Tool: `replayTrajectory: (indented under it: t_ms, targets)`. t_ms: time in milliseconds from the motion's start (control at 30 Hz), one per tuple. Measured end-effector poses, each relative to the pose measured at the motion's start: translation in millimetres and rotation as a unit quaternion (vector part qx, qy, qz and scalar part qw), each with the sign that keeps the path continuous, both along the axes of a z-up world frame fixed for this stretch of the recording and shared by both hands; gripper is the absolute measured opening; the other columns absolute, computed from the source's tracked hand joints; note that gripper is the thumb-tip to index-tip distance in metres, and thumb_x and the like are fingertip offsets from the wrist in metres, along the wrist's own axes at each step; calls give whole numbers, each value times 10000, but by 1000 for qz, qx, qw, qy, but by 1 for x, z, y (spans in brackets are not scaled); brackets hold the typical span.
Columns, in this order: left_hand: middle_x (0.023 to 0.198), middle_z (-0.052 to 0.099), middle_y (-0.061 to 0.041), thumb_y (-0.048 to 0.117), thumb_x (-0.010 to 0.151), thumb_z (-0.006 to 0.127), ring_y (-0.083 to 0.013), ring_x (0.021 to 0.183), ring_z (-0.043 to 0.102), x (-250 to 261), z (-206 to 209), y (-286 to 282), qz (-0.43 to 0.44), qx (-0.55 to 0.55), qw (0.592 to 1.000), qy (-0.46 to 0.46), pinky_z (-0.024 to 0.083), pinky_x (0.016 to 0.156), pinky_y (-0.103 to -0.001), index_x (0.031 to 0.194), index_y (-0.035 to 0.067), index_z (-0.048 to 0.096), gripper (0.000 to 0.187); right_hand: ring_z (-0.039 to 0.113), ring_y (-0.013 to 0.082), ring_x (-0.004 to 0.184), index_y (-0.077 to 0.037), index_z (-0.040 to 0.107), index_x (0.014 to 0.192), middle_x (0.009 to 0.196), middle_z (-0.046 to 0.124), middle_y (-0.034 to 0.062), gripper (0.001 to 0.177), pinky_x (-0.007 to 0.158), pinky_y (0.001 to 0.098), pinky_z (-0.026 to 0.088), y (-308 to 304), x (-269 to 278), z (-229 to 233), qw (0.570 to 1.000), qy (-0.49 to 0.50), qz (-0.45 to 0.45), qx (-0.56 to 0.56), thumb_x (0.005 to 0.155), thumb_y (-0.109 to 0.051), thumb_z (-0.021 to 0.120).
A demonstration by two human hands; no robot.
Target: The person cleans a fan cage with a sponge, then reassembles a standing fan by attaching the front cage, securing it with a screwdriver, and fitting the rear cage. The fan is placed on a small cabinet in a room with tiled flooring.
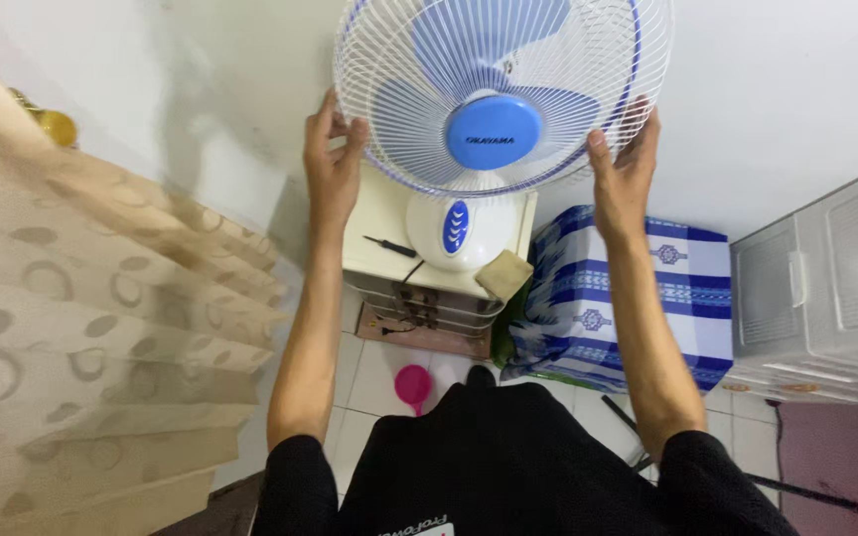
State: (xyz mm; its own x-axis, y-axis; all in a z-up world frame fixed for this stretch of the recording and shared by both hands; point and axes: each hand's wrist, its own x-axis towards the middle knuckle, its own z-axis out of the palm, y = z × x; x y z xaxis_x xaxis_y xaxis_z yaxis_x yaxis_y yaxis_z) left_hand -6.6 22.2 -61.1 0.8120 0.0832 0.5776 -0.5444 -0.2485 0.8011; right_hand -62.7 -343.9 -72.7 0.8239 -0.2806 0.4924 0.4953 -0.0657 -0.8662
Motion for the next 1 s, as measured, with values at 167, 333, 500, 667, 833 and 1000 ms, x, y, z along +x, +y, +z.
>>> replayTrajectory:
  t_ms: [167,333,500,667,833,1000]
  targets:
    - [1111,457,-26,413,1054,692,-105,979,529,-3,-4,-7,18,-24,1000,8,551,770,-234,1552,90,510,621,391,329,1544,6,252,1622,1634,400,220,822,1297,448,350,5,4,-4,999,3,-20,-29,1046,-348,721]
    - [1088,438,-15,366,1049,674,-96,1001,503,-10,-8,-10,49,-13,998,22,511,691,-222,1555,111,511,590,336,348,1581,-14,213,1641,1670,347,231,850,1323,462,305,12,5,-12,999,9,-20,-37,1057,-369,718]
    - [1097,446,-19,363,1062,660,-98,976,501,-15,-12,-11,50,-18,997,51,494,703,-222,1568,125,477,589,322,356,1600,-32,173,1660,1698,323,225,869,1337,466,300,11,8,-27,999,18,-22,-22,1067,-371,709]
    - [1231,456,-50,415,1102,623,-136,1140,531,-12,-20,-8,33,2,999,15,592,878,-263,1595,137,435,596,268,360,1635,-42,161,1673,1730,276,221,878,1371,475,254,16,14,-43,999,-1,-46,-18,1077,-376,712]
    - [1383,448,-106,442,1107,607,-161,1178,552,-3,-21,-1,19,21,1000,8,614,919,-296,1602,144,413,609,220,353,1640,-46,132,1675,1738,230,220,889,1367,475,226,23,14,-48,995,20,-91,-43,1080,-422,674]
    - [1451,459,-120,440,1108,598,-164,1178,569,2,-28,3,-2,12,1000,3,611,912,-296,1619,153,391,622,214,348,1655,-51,140,1680,1753,225,209,857,1385,479,213,29,9,-52,994,12,-103,-39,1107,-421,659]
